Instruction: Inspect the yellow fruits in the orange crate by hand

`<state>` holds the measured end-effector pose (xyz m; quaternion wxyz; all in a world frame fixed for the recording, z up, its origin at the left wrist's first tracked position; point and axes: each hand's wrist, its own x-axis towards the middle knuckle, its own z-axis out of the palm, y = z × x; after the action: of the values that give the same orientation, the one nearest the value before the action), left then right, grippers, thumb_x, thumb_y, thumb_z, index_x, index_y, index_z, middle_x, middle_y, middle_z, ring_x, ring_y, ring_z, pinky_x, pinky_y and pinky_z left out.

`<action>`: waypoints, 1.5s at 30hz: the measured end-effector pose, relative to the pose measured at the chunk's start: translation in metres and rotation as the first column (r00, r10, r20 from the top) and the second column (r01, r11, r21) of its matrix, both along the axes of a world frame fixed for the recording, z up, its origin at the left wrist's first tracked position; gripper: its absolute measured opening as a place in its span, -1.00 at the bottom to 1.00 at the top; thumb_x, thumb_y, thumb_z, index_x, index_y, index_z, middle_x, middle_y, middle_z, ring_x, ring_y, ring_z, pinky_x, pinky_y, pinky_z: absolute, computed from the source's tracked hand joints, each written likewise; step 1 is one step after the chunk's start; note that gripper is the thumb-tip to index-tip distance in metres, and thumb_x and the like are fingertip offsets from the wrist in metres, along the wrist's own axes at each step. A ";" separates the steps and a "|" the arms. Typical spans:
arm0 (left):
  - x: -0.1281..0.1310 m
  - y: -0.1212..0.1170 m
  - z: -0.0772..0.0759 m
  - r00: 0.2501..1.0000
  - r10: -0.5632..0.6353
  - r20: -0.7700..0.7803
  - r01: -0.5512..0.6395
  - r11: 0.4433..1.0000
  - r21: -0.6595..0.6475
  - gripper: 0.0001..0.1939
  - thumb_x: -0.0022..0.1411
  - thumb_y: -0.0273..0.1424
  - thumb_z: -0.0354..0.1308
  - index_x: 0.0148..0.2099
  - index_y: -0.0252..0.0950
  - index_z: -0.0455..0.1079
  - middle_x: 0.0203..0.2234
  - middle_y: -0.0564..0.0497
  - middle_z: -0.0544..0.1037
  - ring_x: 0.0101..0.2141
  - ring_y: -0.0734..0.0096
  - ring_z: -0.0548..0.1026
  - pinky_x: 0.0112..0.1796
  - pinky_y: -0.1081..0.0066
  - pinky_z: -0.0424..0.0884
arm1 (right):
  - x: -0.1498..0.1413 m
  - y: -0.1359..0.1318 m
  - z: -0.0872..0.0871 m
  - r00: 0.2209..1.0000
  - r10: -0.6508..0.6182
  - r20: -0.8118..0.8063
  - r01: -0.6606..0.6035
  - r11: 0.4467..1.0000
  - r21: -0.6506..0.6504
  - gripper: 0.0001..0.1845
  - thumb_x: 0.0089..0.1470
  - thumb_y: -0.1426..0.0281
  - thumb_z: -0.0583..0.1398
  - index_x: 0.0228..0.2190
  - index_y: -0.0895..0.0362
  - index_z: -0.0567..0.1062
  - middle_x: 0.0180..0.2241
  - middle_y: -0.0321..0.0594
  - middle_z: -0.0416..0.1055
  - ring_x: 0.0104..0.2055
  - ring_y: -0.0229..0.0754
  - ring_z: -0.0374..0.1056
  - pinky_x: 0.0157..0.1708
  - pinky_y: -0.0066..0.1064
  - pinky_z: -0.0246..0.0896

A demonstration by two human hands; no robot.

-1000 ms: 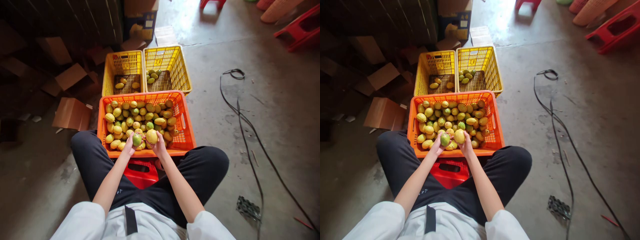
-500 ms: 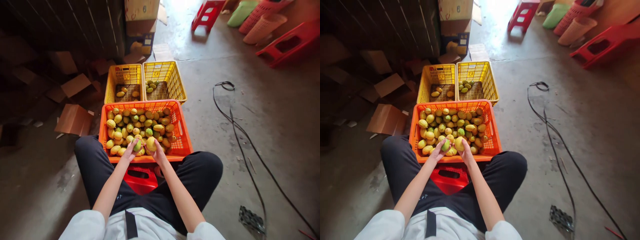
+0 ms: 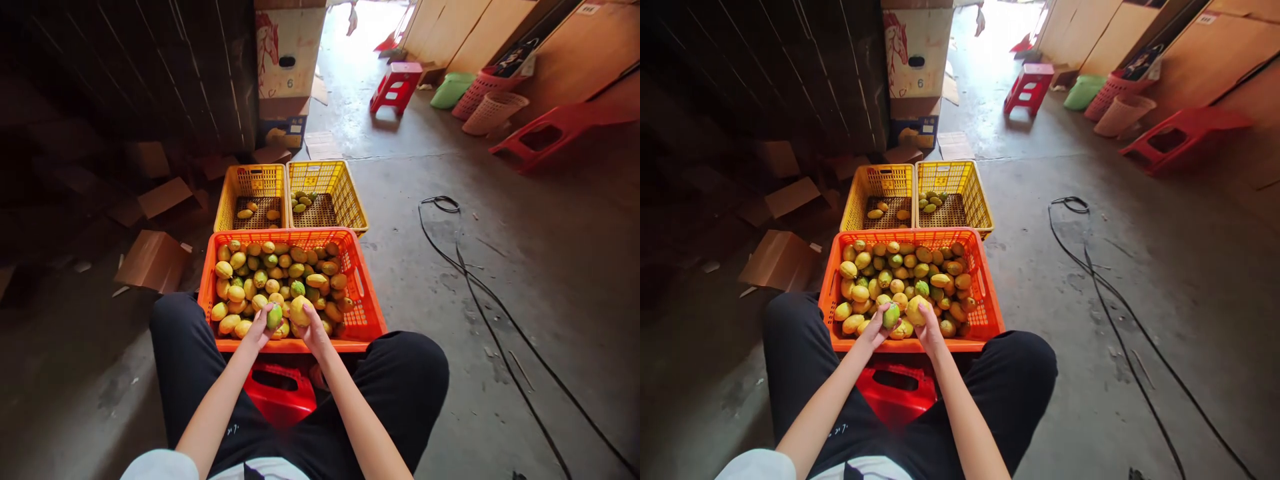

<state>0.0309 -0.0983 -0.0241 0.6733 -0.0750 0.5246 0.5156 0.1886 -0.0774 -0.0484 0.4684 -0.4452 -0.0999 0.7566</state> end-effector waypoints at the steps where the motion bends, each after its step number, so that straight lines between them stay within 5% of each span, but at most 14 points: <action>1: -0.001 0.000 -0.002 1.000 -0.005 -0.021 0.005 1.000 -0.013 -0.79 0.30 -0.35 0.50 -0.17 -0.32 0.55 -0.30 -0.07 0.68 -0.21 0.25 0.72 0.00 0.25 0.72 | -0.001 0.000 0.002 1.000 0.002 0.000 -0.002 1.000 -0.007 -0.35 -0.26 0.06 0.60 -0.16 -0.03 0.54 -0.25 -0.32 0.68 -0.18 0.02 0.69 -0.23 -0.22 0.65; 5: 0.000 0.002 -0.004 0.997 -0.050 -0.056 0.049 0.998 -0.027 -0.71 0.43 -0.17 0.40 -0.06 -0.31 0.58 -0.17 -0.20 0.74 -0.07 0.11 0.75 -0.05 0.26 0.73 | -0.002 0.002 0.010 1.000 0.021 -0.001 -0.021 1.000 0.001 -0.33 -0.25 0.06 0.56 -0.10 -0.01 0.56 -0.23 -0.27 0.68 -0.16 0.11 0.69 -0.27 -0.16 0.63; 12: -0.002 0.006 0.009 0.988 -0.132 -0.086 0.130 0.991 -0.032 -0.61 0.57 -0.08 0.19 0.10 -0.33 0.52 -0.14 -0.26 0.75 -0.11 0.04 0.77 -0.25 0.27 0.75 | -0.004 0.001 0.012 0.999 -0.034 0.015 0.033 0.999 0.017 -0.27 -0.30 0.04 0.62 -0.11 -0.02 0.54 -0.23 -0.31 0.64 -0.22 -0.06 0.64 -0.34 -0.35 0.56; 19: -0.009 0.003 0.016 0.972 -0.131 -0.197 0.161 0.977 0.142 -0.42 0.01 -0.40 0.70 -0.03 -0.28 0.45 -0.11 -0.14 0.71 -0.19 0.24 0.75 -0.36 0.50 0.67 | -0.001 0.002 0.015 0.999 -0.036 -0.008 0.036 0.999 -0.008 -0.21 -0.39 0.07 0.68 -0.15 -0.03 0.50 -0.27 -0.36 0.65 -0.24 -0.03 0.69 -0.27 -0.24 0.68; 23: -0.007 0.002 0.014 0.982 -0.084 -0.167 0.108 0.985 0.137 -0.53 0.11 -0.46 0.64 -0.07 -0.27 0.45 -0.15 -0.07 0.69 -0.27 0.36 0.70 -0.28 0.44 0.72 | 0.001 0.003 0.018 0.999 -0.027 -0.039 0.027 1.000 -0.005 -0.25 -0.33 0.07 0.66 -0.14 -0.03 0.51 -0.27 -0.32 0.68 -0.20 0.07 0.73 -0.24 -0.17 0.71; 29: -0.006 0.004 0.014 0.991 -0.068 -0.112 0.081 0.989 0.120 -0.66 0.26 -0.48 0.51 0.04 -0.29 0.56 -0.18 -0.05 0.68 -0.15 0.27 0.72 0.01 0.23 0.74 | -0.002 0.005 0.018 0.999 0.032 -0.038 -0.034 0.998 -0.047 -0.38 -0.09 -0.16 0.48 -0.20 0.01 0.56 -0.26 -0.10 0.73 -0.05 0.26 0.72 -0.30 -0.07 0.70; 35: -0.005 0.004 0.014 0.993 -0.095 -0.071 0.100 0.992 0.080 -0.64 0.33 -0.40 0.46 0.12 -0.32 0.53 -0.03 -0.20 0.71 -0.02 0.10 0.74 -0.06 0.24 0.75 | -0.001 0.007 0.011 0.999 -0.035 0.011 0.035 0.999 -0.028 -0.42 -0.10 -0.06 0.49 -0.14 -0.03 0.54 -0.21 -0.20 0.71 0.00 0.15 0.68 -0.32 -0.24 0.65; 45: -0.006 0.004 0.011 0.988 -0.132 -0.081 0.136 0.990 0.039 -0.73 0.41 -0.41 0.34 0.12 -0.29 0.47 -0.06 -0.18 0.72 -0.10 0.14 0.77 -0.18 0.32 0.75 | -0.003 0.008 0.009 0.990 -0.130 0.051 0.132 0.990 -0.052 -0.48 -0.15 0.06 0.51 -0.18 -0.03 0.55 -0.27 -0.32 0.60 -0.18 -0.04 0.59 -0.30 -0.29 0.61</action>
<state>0.0250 -0.0945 -0.0129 0.6870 -0.0045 0.5427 0.4832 0.1860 -0.0691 -0.0396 0.5021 -0.4812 -0.0608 0.7159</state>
